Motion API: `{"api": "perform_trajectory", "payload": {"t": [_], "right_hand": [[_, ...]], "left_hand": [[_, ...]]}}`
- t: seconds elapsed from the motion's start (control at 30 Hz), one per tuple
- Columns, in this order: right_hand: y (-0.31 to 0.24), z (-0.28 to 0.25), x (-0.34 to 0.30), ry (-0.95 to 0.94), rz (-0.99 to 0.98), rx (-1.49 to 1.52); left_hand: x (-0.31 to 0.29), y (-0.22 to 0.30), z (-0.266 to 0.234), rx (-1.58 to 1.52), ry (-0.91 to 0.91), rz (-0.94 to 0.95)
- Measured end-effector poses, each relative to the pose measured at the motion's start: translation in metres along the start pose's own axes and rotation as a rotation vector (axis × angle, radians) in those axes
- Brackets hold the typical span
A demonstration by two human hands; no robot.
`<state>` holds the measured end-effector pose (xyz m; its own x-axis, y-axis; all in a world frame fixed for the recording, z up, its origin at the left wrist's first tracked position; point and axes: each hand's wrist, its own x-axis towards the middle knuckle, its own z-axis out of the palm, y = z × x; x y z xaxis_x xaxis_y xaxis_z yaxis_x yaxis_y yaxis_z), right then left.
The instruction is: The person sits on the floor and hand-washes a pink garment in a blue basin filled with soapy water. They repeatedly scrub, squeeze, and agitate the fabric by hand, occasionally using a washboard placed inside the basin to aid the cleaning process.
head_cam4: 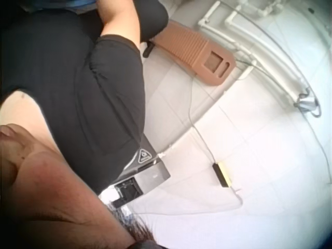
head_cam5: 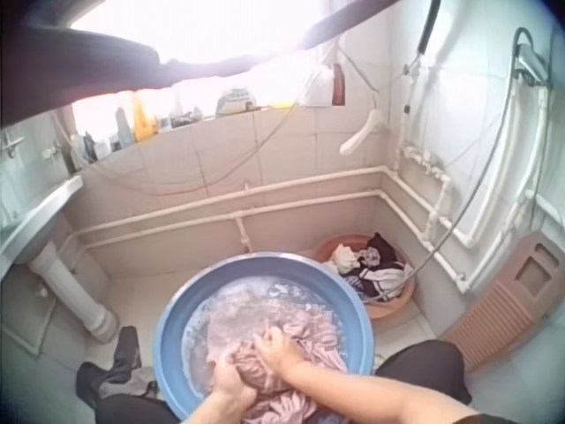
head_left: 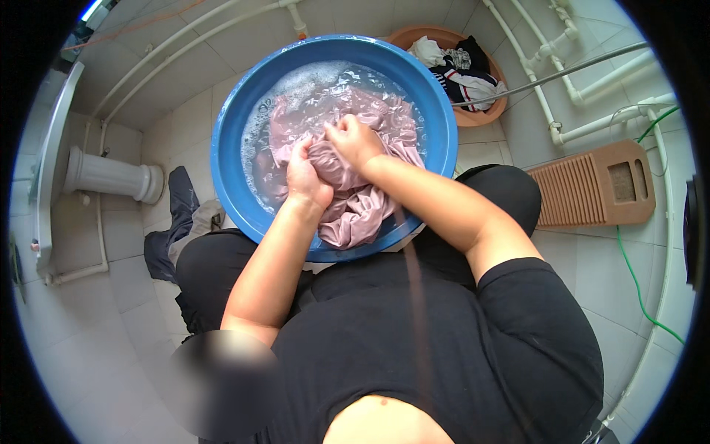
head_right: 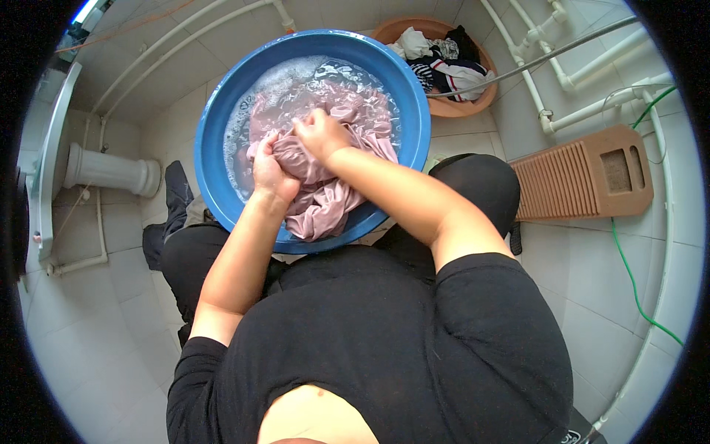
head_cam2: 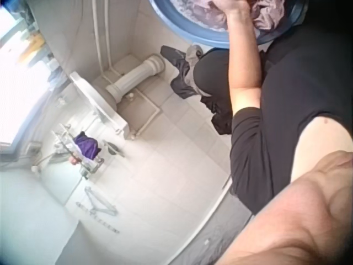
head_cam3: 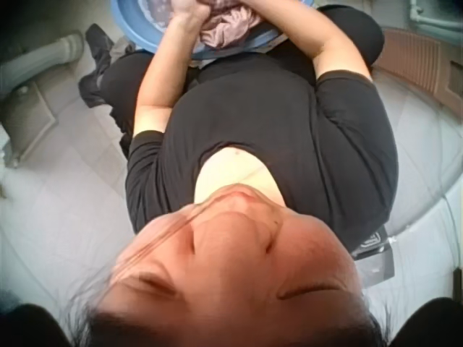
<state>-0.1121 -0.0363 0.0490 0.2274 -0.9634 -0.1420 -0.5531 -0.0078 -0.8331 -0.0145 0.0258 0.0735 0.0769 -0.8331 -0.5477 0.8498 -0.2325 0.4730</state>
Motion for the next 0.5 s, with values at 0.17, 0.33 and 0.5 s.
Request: {"api": "perform_trajectory", "payload": {"t": [0.17, 0.33, 0.5], "right_hand": [[-0.027, -0.026, -0.003, -0.904, 0.112, 0.334], [-0.035, -0.044, -0.011, -0.93, -0.19, -0.118], [0.011, -0.038, 0.016, -0.416, -0.162, 0.302]], "left_hand": [[0.008, 0.019, -0.013, 0.3, -0.123, 0.276], [0.013, 0.063, -0.032, -0.422, -0.103, 0.09], [0.065, 0.053, -0.081, -0.249, 0.036, 0.079]]}}
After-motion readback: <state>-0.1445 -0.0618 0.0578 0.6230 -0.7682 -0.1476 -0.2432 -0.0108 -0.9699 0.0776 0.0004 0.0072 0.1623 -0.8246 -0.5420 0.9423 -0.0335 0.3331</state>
